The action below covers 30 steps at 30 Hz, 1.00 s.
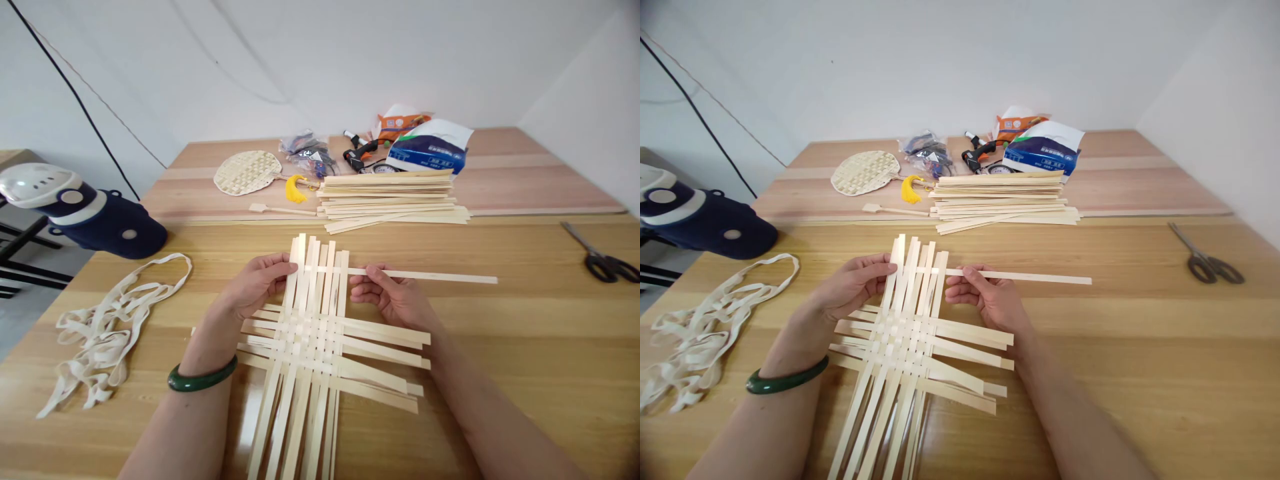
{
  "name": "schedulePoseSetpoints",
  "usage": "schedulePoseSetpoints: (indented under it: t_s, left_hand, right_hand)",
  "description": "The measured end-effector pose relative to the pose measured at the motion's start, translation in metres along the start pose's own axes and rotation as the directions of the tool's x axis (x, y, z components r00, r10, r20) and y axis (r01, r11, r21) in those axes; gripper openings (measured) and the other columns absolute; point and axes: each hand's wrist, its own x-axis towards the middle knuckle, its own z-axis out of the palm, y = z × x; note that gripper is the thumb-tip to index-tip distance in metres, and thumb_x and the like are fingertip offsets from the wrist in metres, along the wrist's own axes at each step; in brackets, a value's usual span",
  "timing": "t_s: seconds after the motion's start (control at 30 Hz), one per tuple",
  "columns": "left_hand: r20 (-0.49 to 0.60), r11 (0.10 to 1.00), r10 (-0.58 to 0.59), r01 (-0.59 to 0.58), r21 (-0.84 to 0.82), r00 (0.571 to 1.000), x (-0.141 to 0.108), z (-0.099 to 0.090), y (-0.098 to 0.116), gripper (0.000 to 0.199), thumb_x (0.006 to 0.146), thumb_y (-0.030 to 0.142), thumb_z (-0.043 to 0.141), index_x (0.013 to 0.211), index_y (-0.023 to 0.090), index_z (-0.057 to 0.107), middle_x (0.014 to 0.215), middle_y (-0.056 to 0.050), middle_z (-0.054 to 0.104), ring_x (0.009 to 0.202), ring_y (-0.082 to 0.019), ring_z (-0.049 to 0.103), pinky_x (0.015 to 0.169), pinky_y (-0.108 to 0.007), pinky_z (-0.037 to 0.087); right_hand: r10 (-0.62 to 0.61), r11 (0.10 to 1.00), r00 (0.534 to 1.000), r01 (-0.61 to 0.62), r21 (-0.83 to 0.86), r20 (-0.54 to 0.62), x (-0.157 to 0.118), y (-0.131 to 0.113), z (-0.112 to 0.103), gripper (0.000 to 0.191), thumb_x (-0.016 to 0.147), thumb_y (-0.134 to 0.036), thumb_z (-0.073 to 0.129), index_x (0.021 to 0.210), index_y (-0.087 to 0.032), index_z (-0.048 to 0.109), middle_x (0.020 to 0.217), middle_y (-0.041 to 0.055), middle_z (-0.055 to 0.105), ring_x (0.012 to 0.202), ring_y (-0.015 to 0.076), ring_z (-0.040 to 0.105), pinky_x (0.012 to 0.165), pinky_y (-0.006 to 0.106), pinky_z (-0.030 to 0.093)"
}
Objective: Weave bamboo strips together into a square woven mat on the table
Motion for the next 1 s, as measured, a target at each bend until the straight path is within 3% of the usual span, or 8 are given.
schedulePoseSetpoints:
  t_s: [0.17,0.37,0.5,0.7,1.0]
  left_hand:
    - [0.033,0.995,0.017,-0.014,-0.101,0.999,0.000,-0.001,0.001,0.009,0.071,0.012,0.079,0.075,0.013,0.071,0.070,0.001,0.069,0.061,-0.007,0.063,0.059,-0.015,0.054]
    - [0.016,0.985,-0.025,0.028,-0.172,1.000,0.000,0.000,0.001,0.012,0.076,0.003,0.071,0.083,0.011,0.072,0.079,-0.002,0.072,0.070,-0.010,0.068,0.065,-0.017,0.059]
    - [0.024,0.984,-0.030,0.034,-0.175,0.999,0.001,0.002,0.000,0.008,0.082,0.007,0.067,0.087,0.010,0.073,0.083,-0.005,0.073,0.068,-0.010,0.067,0.063,-0.018,0.059]
    - [0.035,0.985,-0.073,0.078,-0.154,0.997,0.004,0.003,-0.004,0.017,0.088,0.016,0.063,0.101,0.008,0.072,0.100,-0.013,0.074,0.080,-0.016,0.071,0.072,-0.023,0.060]
    - [0.024,0.960,-0.157,0.158,-0.230,0.987,0.007,0.011,-0.006,0.018,0.091,0.010,0.056,0.093,0.008,0.073,0.087,-0.011,0.075,0.070,-0.013,0.070,0.066,-0.021,0.060]
  right_hand:
    - [0.038,0.998,0.999,-0.038,0.039,0.024,0.001,-0.003,-0.002,0.031,0.059,-0.039,0.090,0.072,-0.017,0.072,0.077,0.0027,0.077,0.065,0.0135,0.072,0.064,0.024,0.063]
    - [0.048,0.998,0.999,-0.049,0.045,0.024,0.002,-0.003,-0.002,0.032,0.057,-0.038,0.091,0.071,-0.016,0.072,0.075,0.0031,0.077,0.063,0.0131,0.071,0.063,0.022,0.063]
    - [0.028,0.999,0.999,-0.027,0.044,-0.015,0.000,-0.003,0.000,0.033,0.057,-0.039,0.091,0.073,-0.016,0.072,0.075,0.0025,0.076,0.063,0.0130,0.071,0.062,0.022,0.063]
    - [-0.056,0.998,0.998,0.055,-0.038,-0.015,-0.003,-0.002,0.002,0.025,0.067,-0.038,0.085,0.073,-0.018,0.071,0.074,0.0013,0.075,0.061,0.0122,0.069,0.061,0.023,0.060]
    - [-0.103,0.979,0.995,0.103,-0.174,0.009,-0.007,0.003,0.003,0.023,0.078,-0.042,0.076,0.083,-0.020,0.072,0.078,0.0008,0.072,0.068,0.0122,0.065,0.069,0.027,0.056]
